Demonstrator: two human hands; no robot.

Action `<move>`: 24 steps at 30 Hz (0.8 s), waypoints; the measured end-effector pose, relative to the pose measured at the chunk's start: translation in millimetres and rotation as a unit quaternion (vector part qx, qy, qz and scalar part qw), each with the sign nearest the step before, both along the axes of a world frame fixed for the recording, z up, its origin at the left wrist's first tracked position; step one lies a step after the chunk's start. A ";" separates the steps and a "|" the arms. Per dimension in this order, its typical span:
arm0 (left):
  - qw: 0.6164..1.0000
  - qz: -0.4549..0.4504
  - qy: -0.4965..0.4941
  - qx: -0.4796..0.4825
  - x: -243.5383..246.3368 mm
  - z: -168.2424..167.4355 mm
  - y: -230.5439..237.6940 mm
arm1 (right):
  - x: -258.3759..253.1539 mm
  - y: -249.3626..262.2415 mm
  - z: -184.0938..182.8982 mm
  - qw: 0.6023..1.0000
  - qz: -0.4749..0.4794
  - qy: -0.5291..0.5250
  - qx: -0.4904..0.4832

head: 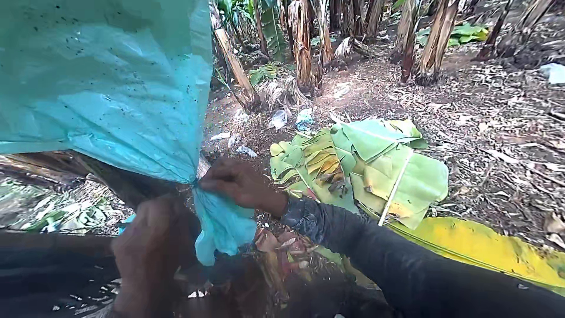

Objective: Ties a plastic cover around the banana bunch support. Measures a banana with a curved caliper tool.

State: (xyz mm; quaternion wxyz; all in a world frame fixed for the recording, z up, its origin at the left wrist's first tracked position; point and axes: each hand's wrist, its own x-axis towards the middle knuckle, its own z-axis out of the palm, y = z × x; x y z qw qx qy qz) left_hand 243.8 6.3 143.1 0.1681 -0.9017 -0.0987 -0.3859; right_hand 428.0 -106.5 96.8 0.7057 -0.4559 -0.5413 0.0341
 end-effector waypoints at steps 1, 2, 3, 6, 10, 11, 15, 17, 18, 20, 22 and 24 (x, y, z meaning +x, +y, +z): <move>0.999 0.029 0.017 -0.018 -2.6 5.8 9.7 | 6.1 0.9 0.5 1.000 -0.023 0.007 0.001; 0.998 0.048 0.030 -0.031 -3.8 8.7 17.6 | 10.6 1.9 0.0 0.999 -0.031 0.010 -0.004; 0.996 0.064 0.048 -0.036 -3.6 10.0 20.0 | 11.9 3.0 -0.7 1.000 -0.025 0.009 -0.016; 0.990 0.081 0.113 -0.036 -3.1 4.8 7.4 | 9.3 1.7 -1.9 0.998 0.034 0.046 -0.039; 0.993 0.034 0.110 -0.004 -3.9 -0.1 -22.2 | 0.3 -7.2 1.9 0.993 0.113 0.044 0.000; 0.994 0.029 0.110 -0.001 -2.0 1.4 -25.3 | -0.3 -10.6 3.8 0.994 0.109 0.018 0.009; 0.989 0.078 0.118 -0.051 -7.1 9.3 -22.3 | 4.9 -14.0 -2.0 0.994 0.101 0.025 0.044; 0.987 0.089 0.117 -0.063 -11.4 13.8 -23.4 | 6.1 -11.0 -2.6 0.985 0.145 0.082 0.044; 0.988 0.072 0.120 -0.060 -12.5 14.9 -25.2 | 5.9 -10.2 -1.0 0.982 0.163 0.089 0.047; 0.990 0.010 0.136 -0.040 -11.2 15.6 -30.2 | 3.7 -9.1 2.6 0.984 0.161 0.050 0.058; 0.989 -0.054 0.141 0.001 -6.4 18.1 -36.6 | 0.2 -7.5 4.4 0.990 0.117 -0.033 0.073; 0.985 -0.088 0.146 0.043 -3.6 28.3 -41.1 | -2.1 -4.1 5.3 0.987 0.069 -0.111 0.089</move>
